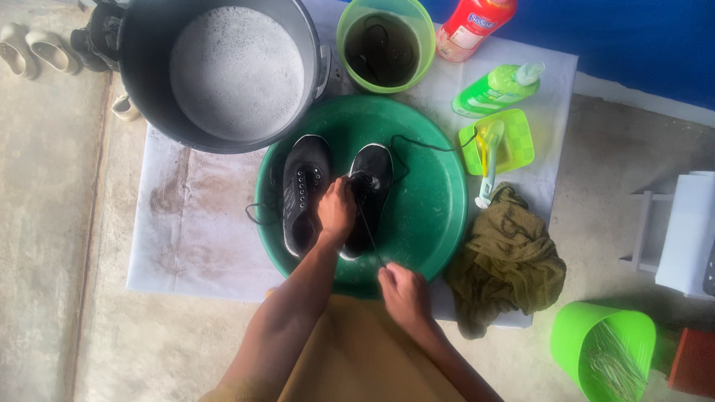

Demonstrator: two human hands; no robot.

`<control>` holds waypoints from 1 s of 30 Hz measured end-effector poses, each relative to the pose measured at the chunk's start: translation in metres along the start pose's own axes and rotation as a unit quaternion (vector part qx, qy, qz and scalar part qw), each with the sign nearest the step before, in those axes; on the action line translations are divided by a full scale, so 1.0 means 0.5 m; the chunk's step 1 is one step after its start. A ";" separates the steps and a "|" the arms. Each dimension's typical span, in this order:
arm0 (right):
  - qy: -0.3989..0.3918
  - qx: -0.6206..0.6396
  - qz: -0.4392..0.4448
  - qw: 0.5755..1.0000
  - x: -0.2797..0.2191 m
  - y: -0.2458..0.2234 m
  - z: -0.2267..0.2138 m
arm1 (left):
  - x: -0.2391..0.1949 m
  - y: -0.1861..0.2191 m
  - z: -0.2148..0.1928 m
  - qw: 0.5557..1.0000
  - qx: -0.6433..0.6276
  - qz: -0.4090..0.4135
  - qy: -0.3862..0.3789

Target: The person washes a pair of black shoes by hand in a green basin filled with soapy water. They scrub the shoes and laces thoroughly, rinse them, and then place them back on the table.

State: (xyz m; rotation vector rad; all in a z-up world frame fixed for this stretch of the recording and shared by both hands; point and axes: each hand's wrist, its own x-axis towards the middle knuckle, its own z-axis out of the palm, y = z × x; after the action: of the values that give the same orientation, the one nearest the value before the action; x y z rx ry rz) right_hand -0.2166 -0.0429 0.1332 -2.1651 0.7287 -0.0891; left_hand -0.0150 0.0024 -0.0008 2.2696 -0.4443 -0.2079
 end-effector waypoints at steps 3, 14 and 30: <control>-0.053 -0.002 0.089 0.995 -0.028 0.010 -0.020 | -0.003 -0.002 -0.003 1.000 -0.003 -0.003 0.006; -0.020 0.019 0.070 0.997 -0.010 -0.028 -0.097 | 0.005 0.023 -0.016 0.999 0.005 -0.041 -0.005; -0.022 -0.017 -0.102 0.994 0.482 0.069 -0.075 | 0.011 0.012 -0.065 0.995 -0.090 -0.006 -0.049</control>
State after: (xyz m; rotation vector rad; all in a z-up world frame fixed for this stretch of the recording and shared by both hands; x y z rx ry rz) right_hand -0.0444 -0.2132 0.0893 -2.2622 0.4845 -0.1357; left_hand -0.0020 0.0191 0.0254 2.0912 -0.4448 -0.3516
